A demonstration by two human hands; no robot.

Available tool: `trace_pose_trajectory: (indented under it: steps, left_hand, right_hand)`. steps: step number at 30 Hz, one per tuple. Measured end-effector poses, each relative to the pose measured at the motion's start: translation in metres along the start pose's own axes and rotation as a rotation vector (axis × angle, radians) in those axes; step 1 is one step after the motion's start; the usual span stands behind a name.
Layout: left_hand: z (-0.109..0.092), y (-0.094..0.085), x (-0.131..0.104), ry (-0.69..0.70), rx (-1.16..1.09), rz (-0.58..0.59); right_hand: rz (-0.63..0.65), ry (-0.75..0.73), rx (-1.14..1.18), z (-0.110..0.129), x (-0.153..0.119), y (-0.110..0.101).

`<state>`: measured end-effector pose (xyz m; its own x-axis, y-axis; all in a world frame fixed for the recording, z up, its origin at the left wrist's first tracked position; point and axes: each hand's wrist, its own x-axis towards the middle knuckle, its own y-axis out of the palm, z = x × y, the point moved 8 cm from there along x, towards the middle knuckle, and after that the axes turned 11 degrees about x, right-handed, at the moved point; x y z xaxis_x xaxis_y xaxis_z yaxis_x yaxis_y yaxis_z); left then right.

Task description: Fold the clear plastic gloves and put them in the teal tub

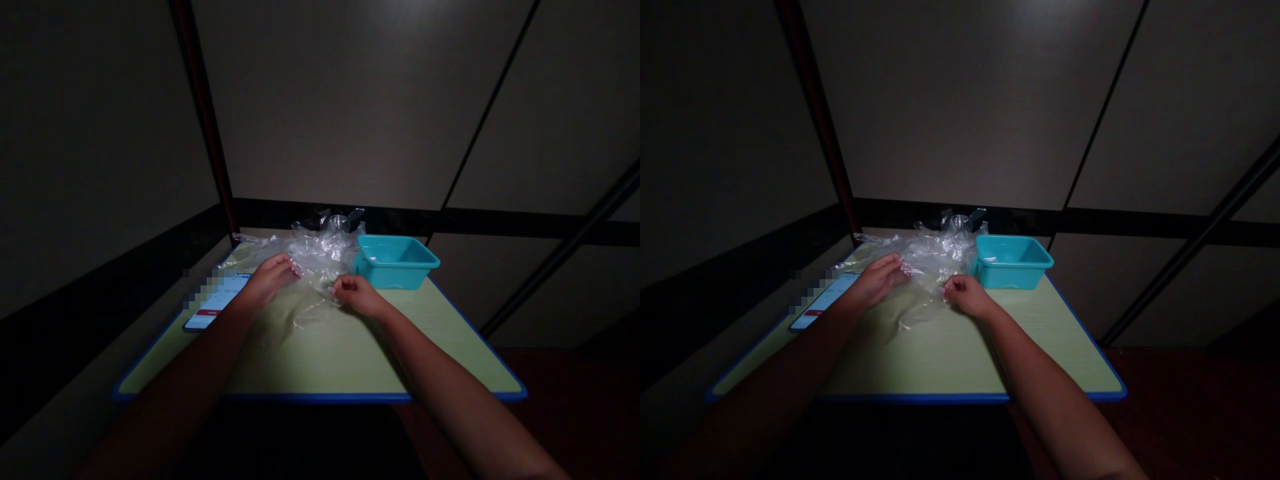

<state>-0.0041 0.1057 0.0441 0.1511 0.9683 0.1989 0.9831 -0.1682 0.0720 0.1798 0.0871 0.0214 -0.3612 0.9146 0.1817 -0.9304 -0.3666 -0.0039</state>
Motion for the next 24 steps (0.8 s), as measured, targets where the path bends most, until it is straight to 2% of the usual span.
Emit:
trace_pose_trajectory:
  steps: [2, 4, 9, 11, 13, 15, 19, 22, 24]
  left_hand:
    - [-0.003, -0.005, 0.000, -0.004, -0.114, -0.040]
    - [-0.002, -0.004, 0.000, -0.018, -0.156, -0.007]
    - [0.016, 0.014, -0.006, -0.134, -0.103, 0.271]
    - [0.024, 0.018, -0.008, -0.190, -0.044, 0.317]
    - [0.026, 0.013, -0.006, -0.192, -0.038, 0.251]
    - [0.022, 0.004, -0.001, -0.158, -0.103, 0.115]
    - [0.019, -0.016, 0.006, -0.126, -0.245, -0.130]
    - [0.021, -0.029, 0.010, -0.109, -0.140, -0.245]
    - [0.023, -0.039, 0.010, -0.109, -0.019, -0.324]
  right_hand:
    - [-0.108, -0.071, 0.083, 0.008, 0.001, -0.009]
    - [-0.180, -0.097, 0.224, 0.013, 0.000, -0.015]
    - [-0.280, -0.053, 0.411, 0.013, -0.004, -0.020]
    - [-0.306, -0.002, 0.428, 0.010, -0.005, -0.020]
    - [-0.337, 0.049, 0.451, 0.007, -0.005, -0.022]
    - [-0.353, 0.116, 0.491, 0.004, -0.005, -0.021]
    - [-0.245, 0.234, 0.546, -0.002, -0.005, -0.010]
    - [-0.147, 0.193, 0.435, -0.003, -0.004, -0.002]
    - [-0.141, 0.132, 0.279, -0.004, -0.003, -0.002]
